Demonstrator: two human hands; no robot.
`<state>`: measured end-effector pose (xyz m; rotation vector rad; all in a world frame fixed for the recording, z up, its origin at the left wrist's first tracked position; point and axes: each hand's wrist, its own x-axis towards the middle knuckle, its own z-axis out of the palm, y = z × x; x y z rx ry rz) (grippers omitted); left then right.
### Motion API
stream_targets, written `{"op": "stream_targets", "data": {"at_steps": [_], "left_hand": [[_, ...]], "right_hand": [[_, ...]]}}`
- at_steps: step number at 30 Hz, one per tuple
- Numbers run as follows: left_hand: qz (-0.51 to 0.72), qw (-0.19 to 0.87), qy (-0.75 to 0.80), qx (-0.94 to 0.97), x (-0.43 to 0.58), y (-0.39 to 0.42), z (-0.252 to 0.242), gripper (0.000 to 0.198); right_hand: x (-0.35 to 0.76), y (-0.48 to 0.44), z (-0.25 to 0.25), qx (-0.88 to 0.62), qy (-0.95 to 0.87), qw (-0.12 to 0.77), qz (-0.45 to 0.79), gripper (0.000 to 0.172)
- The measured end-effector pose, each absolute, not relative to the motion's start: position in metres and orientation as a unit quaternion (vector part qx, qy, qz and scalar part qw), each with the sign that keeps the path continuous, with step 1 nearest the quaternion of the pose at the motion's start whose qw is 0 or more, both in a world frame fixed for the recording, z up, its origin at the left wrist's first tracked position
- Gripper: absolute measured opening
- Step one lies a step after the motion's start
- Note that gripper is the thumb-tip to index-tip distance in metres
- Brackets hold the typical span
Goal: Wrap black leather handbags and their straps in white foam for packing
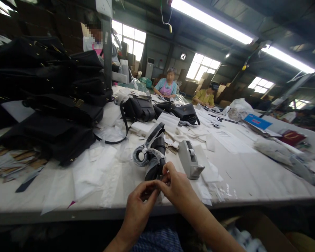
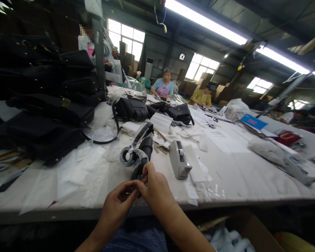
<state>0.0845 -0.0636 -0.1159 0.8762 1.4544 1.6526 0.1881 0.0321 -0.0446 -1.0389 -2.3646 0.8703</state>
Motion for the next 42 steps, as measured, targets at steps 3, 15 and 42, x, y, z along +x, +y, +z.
{"op": "stream_targets", "data": {"at_steps": [3, 15, 42], "left_hand": [[0.651, 0.386, 0.566, 0.327, 0.086, -0.063, -0.118, 0.026], [0.664, 0.372, 0.572, 0.305, 0.083, -0.069, -0.118, 0.039], [0.587, 0.648, 0.458, 0.159, 0.069, -0.06, -0.108, 0.04]], "right_hand": [[0.19, 0.035, -0.047, -0.413, -0.838, 0.213, 0.285, 0.034], [0.211, 0.035, -0.065, -0.325, -0.736, 0.233, 0.546, 0.021], [0.195, 0.018, -0.09, -0.413, -0.687, 0.322, 0.504, 0.011]]}}
